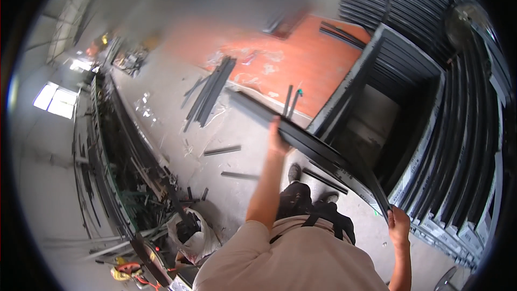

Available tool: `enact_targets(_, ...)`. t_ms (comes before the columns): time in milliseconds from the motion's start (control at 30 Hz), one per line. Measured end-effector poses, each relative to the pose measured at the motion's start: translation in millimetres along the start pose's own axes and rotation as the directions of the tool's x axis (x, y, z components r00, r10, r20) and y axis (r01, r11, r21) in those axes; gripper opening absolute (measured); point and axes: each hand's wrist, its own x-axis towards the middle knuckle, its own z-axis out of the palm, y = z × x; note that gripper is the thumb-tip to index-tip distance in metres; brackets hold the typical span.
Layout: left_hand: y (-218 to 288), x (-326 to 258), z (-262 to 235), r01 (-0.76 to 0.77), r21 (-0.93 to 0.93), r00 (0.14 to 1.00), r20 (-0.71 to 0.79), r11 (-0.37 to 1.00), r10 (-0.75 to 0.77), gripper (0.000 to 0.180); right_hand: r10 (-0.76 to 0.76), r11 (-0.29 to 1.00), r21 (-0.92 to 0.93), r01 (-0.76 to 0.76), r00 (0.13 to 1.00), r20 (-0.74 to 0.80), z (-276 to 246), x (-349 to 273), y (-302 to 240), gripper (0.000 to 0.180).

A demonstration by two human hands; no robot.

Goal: The person assembles window frames by picking up metal strips and fitting them into the frame structures by hand.

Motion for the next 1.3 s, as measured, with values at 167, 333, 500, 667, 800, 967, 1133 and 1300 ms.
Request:
enact_targets(167, 92.5, 28.3, 4.0, -0.191, 0.054, 0.981, -0.029, 0.980, 0.193, 0.037, 0.401, 0.879, 0.305, -0.366, 0.914, -0.058, 16.4, -32.4, 4.3, 0.027)
enact_targets(333, 111.1, 70.4, 1.6, -0.142, 0.144, 0.987, -0.047, 0.979, 0.151, 0.039, 0.222, 0.973, 0.125, -0.196, 0.940, -0.257, 71.1, 54.7, -44.2, 0.023)
enact_targets(500, 113.4, 99.9, 4.1, -0.082, 0.339, 0.996, -0.001, 0.937, 0.088, 0.043, 0.351, 0.895, 0.373, -0.246, 0.904, -0.246, 180.1, 173.4, -88.9, 0.034)
enact_targets(667, 129.7, 101.4, -23.7, 0.001, 0.434, 0.999, -0.038, 0.901, 0.018, 0.042, 0.374, 0.913, 0.253, -0.320, 0.904, -0.205, 249.3, 235.4, -114.0, 0.040)
enact_targets(800, 147.2, 84.4, -58.2, 0.026, 0.468, 0.984, -0.170, 0.883, 0.061, 0.040, 0.404, 0.890, 0.234, -0.392, 0.915, -0.005, 242.7, 248.0, -119.5, 0.031)
enact_targets(967, 152.5, 73.2, -75.5, -0.020, 0.599, 0.969, -0.185, 0.801, 0.163, 0.044, -0.425, 0.873, -0.257, 0.415, 0.905, 0.017, 184.6, 293.1, -105.6, 0.038)
enact_targets(1133, 137.0, 44.7, -56.2, 0.014, 0.690, 0.982, -0.145, 0.723, 0.120, 0.050, -0.741, 0.614, -0.214, 0.760, 0.648, 0.177, 205.3, 347.9, -89.1, 0.025)
enact_targets(1300, 90.6, 14.8, -14.9, 0.021, 0.738, 0.992, -0.099, 0.675, 0.077, 0.045, -0.820, 0.431, -0.236, 0.871, 0.487, 0.301, 227.4, 365.1, -56.5, 0.016)
